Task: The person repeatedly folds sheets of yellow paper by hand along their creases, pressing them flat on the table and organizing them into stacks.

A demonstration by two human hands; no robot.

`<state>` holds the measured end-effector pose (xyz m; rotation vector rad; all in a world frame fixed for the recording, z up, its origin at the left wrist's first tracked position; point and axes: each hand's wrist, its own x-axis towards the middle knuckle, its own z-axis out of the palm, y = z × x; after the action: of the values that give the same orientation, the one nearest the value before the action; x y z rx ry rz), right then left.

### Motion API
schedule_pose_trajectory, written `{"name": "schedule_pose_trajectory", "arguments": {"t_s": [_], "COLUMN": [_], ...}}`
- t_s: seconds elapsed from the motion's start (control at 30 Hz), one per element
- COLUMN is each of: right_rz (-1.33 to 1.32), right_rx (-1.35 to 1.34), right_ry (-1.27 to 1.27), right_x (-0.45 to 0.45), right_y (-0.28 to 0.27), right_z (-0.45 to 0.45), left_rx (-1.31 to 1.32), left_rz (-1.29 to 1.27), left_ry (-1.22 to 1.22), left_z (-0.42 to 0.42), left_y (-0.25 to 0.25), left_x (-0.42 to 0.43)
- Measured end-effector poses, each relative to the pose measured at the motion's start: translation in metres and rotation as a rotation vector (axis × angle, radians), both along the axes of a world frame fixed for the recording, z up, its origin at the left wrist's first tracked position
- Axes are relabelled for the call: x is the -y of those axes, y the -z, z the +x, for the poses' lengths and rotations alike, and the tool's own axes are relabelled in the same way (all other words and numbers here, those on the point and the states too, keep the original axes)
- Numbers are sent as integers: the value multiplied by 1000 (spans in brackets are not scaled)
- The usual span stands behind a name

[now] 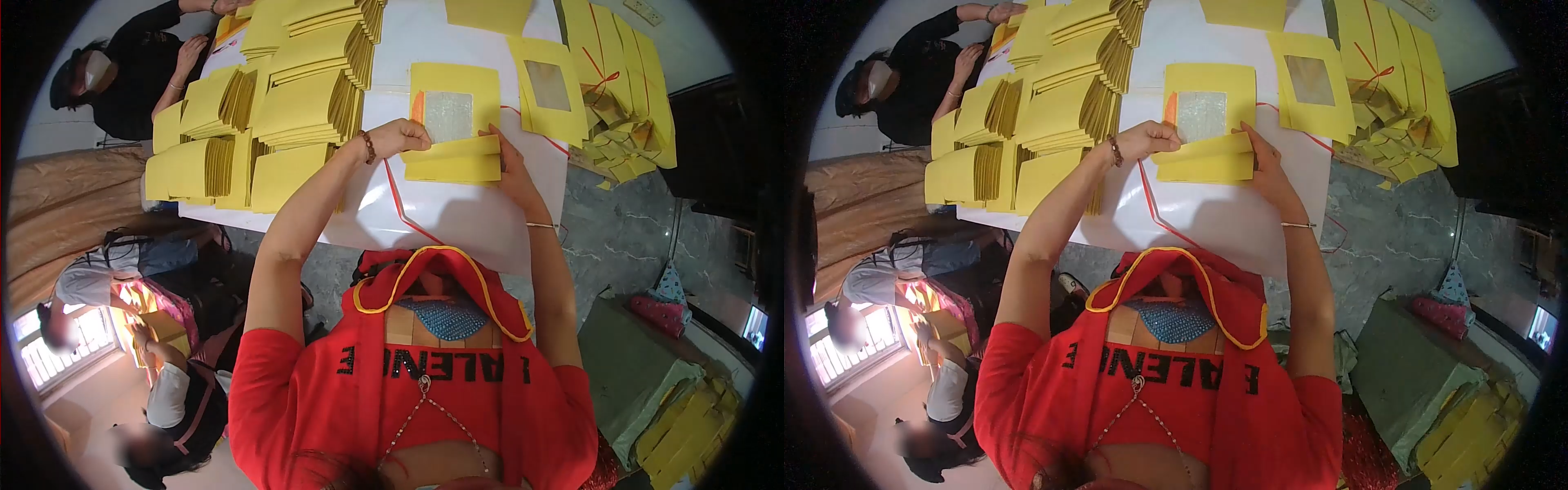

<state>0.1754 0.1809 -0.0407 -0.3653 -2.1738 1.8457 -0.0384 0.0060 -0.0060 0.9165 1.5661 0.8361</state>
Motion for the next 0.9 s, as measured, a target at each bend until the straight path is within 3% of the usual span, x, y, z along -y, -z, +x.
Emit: {"name": "schedule_pose_trajectory", "arguments": {"t_s": [0.27, 0.57, 0.77, 0.9], "right_rz": [-88, 34, -85, -18], "right_rx": [-2, 22, 19, -3], "right_ry": [-11, -13, -8, -24], "right_x": [1, 0, 1, 0], "right_y": [-2, -4, -1, 3], "right_z": [0, -2, 0, -1], "left_rx": [-18, 18, 47, 42], "left_rz": [45, 41, 23, -4], "left_ry": [-6, 19, -20, 4], "left_z": [5, 1, 3, 3], "left_y": [2, 6, 1, 3], "left_x": [1, 1, 1, 1]}}
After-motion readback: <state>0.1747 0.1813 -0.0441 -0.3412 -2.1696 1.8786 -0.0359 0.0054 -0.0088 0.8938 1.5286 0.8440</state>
